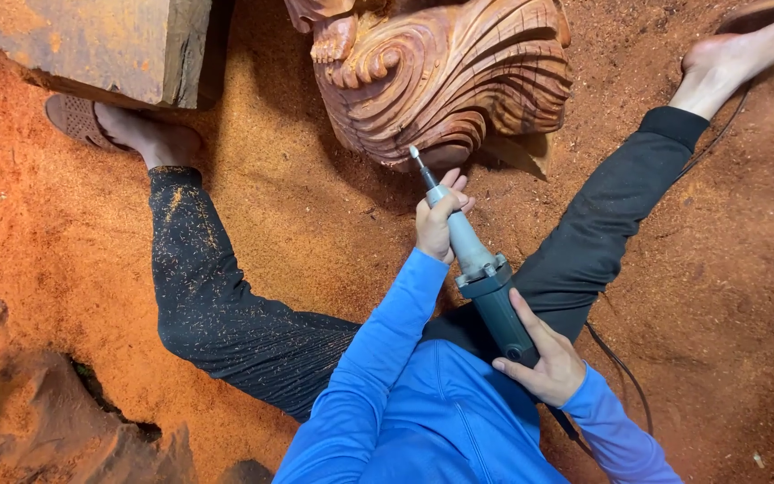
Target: Carving intricate details into a wooden sculpture using a power rotary tool
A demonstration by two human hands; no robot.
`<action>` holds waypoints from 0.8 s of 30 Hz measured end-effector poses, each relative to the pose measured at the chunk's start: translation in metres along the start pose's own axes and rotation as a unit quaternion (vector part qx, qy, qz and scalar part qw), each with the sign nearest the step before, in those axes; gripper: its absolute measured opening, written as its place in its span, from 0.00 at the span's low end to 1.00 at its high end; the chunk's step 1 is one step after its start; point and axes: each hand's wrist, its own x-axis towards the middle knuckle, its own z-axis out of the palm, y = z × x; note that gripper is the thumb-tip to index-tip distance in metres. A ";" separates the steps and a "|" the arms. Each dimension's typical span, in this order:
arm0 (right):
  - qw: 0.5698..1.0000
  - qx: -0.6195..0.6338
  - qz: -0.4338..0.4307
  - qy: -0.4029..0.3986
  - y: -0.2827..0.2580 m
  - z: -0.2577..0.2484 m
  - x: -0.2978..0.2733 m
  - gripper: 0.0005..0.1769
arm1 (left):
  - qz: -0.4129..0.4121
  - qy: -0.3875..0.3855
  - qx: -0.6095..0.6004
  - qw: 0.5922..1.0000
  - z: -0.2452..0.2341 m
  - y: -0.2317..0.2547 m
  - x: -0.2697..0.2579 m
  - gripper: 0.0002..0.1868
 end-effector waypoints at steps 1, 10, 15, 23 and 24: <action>1.000 0.000 0.001 0.000 0.000 0.000 -0.002 0.61 | -0.001 0.000 0.000 1.000 0.004 0.001 -0.001 0.17; 0.999 0.027 0.028 0.033 -0.002 -0.008 -0.005 0.63 | -0.064 -0.017 0.031 0.997 0.050 0.016 0.000 0.36; 0.998 0.045 0.033 0.036 -0.002 -0.012 -0.005 0.63 | -0.076 -0.017 0.065 0.995 0.055 0.008 0.005 0.41; 0.996 0.066 0.046 0.042 0.005 -0.009 -0.003 0.64 | -0.080 -0.004 0.075 0.994 0.056 -0.007 0.015 0.40; 0.995 0.071 0.053 0.039 0.005 -0.010 -0.003 0.64 | -0.079 -0.002 0.072 0.994 0.056 -0.007 0.015 0.40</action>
